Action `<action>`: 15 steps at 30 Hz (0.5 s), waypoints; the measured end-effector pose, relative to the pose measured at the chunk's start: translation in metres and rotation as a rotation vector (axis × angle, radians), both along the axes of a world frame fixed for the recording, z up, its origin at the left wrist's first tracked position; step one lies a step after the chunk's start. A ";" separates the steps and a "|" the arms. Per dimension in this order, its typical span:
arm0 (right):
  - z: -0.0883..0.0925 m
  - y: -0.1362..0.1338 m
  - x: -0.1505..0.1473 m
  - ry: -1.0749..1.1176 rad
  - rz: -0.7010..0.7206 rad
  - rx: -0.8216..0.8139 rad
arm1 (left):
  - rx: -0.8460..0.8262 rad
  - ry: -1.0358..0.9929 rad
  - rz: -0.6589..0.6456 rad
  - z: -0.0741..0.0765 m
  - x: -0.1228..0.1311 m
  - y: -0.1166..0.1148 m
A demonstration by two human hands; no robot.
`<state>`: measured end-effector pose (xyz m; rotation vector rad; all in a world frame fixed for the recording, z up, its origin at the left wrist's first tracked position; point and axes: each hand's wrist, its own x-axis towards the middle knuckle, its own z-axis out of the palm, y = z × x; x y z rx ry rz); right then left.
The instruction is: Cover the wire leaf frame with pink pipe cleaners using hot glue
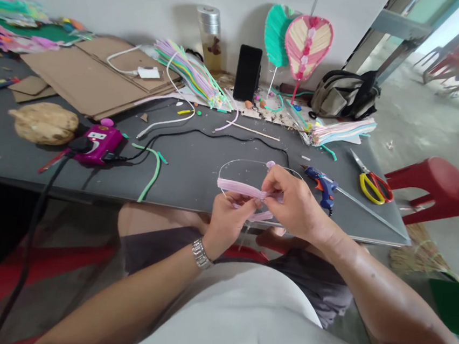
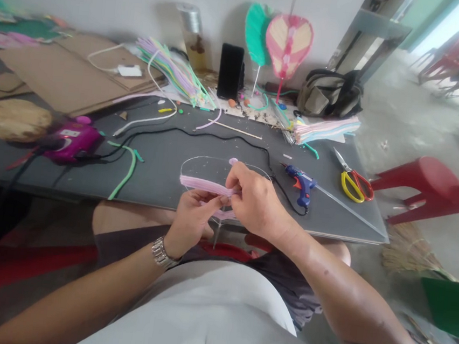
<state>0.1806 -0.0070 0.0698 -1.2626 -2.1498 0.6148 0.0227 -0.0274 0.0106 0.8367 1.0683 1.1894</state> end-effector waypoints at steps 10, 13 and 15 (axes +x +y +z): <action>-0.009 -0.002 0.001 -0.228 0.029 0.191 | -0.018 -0.172 0.002 -0.007 -0.001 0.004; -0.015 -0.002 0.000 -0.240 0.018 0.208 | -0.023 -0.152 -0.014 -0.009 0.000 0.003; -0.017 -0.002 -0.001 -0.290 0.009 0.246 | -0.023 -0.121 -0.027 -0.009 -0.002 0.004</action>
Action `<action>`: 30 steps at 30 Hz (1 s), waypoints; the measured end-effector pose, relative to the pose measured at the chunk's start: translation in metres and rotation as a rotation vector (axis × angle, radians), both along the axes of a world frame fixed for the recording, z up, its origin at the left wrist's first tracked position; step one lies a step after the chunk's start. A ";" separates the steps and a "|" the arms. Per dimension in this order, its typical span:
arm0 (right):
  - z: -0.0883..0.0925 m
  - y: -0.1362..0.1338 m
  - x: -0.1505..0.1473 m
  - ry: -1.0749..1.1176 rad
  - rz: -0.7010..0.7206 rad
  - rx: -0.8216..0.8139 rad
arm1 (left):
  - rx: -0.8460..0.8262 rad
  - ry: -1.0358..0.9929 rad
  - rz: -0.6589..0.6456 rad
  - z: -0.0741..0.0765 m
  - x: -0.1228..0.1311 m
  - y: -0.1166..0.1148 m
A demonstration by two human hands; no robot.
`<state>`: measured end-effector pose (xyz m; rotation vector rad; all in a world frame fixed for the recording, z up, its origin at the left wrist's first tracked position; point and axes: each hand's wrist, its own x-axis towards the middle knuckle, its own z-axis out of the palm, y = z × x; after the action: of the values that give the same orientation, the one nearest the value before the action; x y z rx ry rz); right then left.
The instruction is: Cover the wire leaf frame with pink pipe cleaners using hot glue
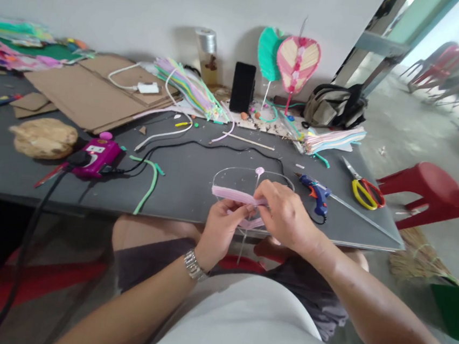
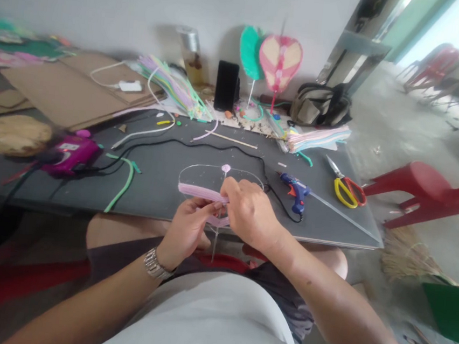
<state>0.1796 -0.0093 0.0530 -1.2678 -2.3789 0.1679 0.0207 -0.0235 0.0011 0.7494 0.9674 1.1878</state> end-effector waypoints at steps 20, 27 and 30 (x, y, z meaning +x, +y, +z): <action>-0.019 0.107 0.034 -0.104 -0.141 -0.063 | 0.172 0.360 0.265 0.000 -0.069 0.064; 0.003 0.080 0.029 0.392 -0.123 0.055 | -0.053 -0.483 -0.313 0.046 -0.004 0.112; -0.001 0.074 0.004 0.487 0.033 0.129 | -0.076 -0.539 -0.423 0.046 0.010 0.122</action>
<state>0.1834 0.0652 0.0524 -0.9928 -1.9578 0.2919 0.0305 0.0985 0.0467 0.4985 0.3773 0.9016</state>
